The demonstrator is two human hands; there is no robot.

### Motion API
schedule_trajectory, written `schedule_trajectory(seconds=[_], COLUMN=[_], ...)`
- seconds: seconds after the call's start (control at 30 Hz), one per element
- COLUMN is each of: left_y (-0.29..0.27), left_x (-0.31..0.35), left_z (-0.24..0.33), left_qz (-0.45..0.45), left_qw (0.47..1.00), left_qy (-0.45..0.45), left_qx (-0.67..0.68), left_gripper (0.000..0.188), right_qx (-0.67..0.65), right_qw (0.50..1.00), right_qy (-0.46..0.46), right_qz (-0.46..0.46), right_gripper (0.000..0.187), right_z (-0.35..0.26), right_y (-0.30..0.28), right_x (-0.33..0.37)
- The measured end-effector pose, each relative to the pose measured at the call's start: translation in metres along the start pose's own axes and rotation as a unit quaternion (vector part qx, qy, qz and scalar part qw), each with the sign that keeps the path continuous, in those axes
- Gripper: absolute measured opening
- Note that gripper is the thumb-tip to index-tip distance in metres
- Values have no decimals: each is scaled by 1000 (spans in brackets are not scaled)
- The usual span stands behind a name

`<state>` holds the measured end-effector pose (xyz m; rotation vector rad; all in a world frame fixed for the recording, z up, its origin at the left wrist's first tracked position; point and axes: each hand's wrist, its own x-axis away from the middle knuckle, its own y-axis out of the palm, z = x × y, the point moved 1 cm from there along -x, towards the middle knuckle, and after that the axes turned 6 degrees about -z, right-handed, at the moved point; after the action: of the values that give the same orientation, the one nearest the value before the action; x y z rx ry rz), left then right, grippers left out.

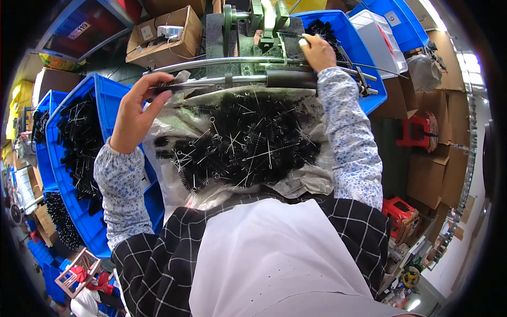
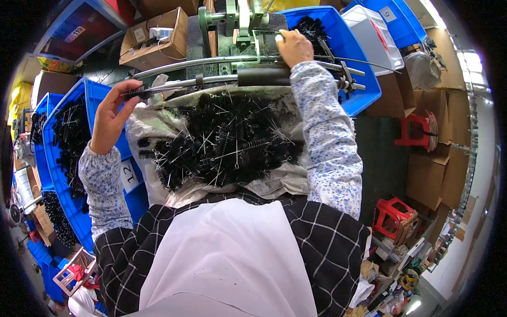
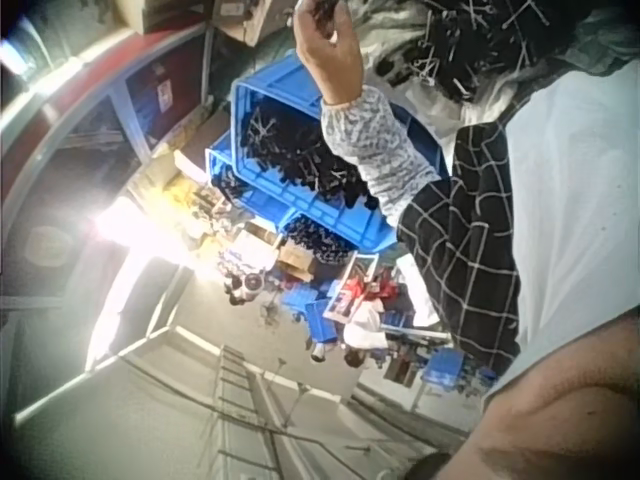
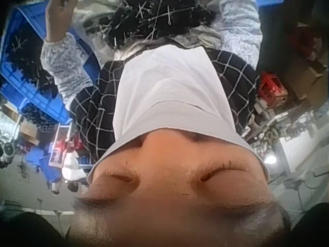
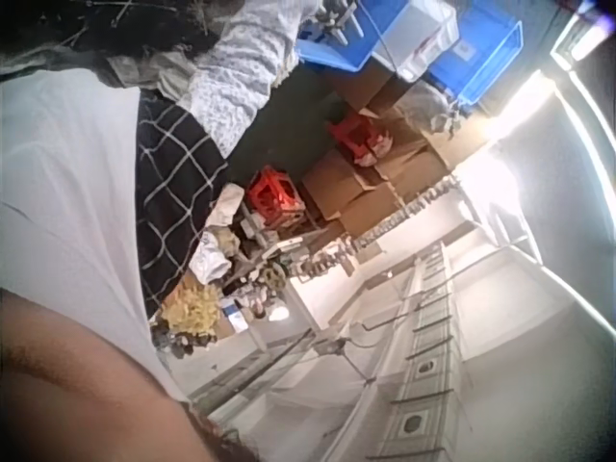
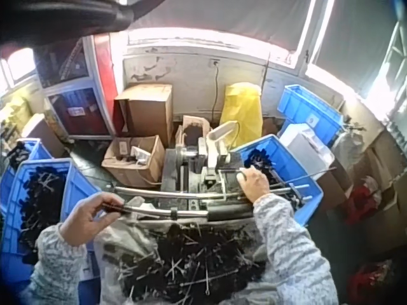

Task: The person repeatedly picks small black hair accessories from a pile on a cloth and places them into a green machine, then removes them and places them into a blue bin. The process is continuous and repetitive throughout the clip.

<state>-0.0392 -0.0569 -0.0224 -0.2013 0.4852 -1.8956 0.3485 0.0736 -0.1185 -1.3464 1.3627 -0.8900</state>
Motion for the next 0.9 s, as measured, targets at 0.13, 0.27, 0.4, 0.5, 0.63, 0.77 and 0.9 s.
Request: schedule_trajectory(seconds=[0.13,0.27,0.4,0.5,0.63,0.77,0.9], left_y=[16,26,39,63,92,73,15], left_x=[-14,-25,-36,-48,-63,-36,17], left_z=[10,12,10,5,15,2,-45], left_qz=[-60,-94,-110,-94,-41,-80,-161], left_qw=[998,995,991,992,981,993,962], left_qy=[12,43,73,88,168,81,-88], left_qx=[1,-12,-4,-3,-86,-9,-200], left_gripper=[26,27,29,29,34,51,43], right_qx=[26,12,169,4,-359,-363,23], right_qw=[999,984,972,999,904,879,999], right_qy=[22,73,126,4,-158,-230,-12], right_qz=[-1,-164,108,49,-171,-205,-18], right_gripper=[26,26,23,27,29,27,20], right_z=[22,28,67,-2,-121,-122,-53], right_y=[-3,-31,-87,-81,-56,-34,-20], right_x=[-21,-27,7,18,73,65,21])
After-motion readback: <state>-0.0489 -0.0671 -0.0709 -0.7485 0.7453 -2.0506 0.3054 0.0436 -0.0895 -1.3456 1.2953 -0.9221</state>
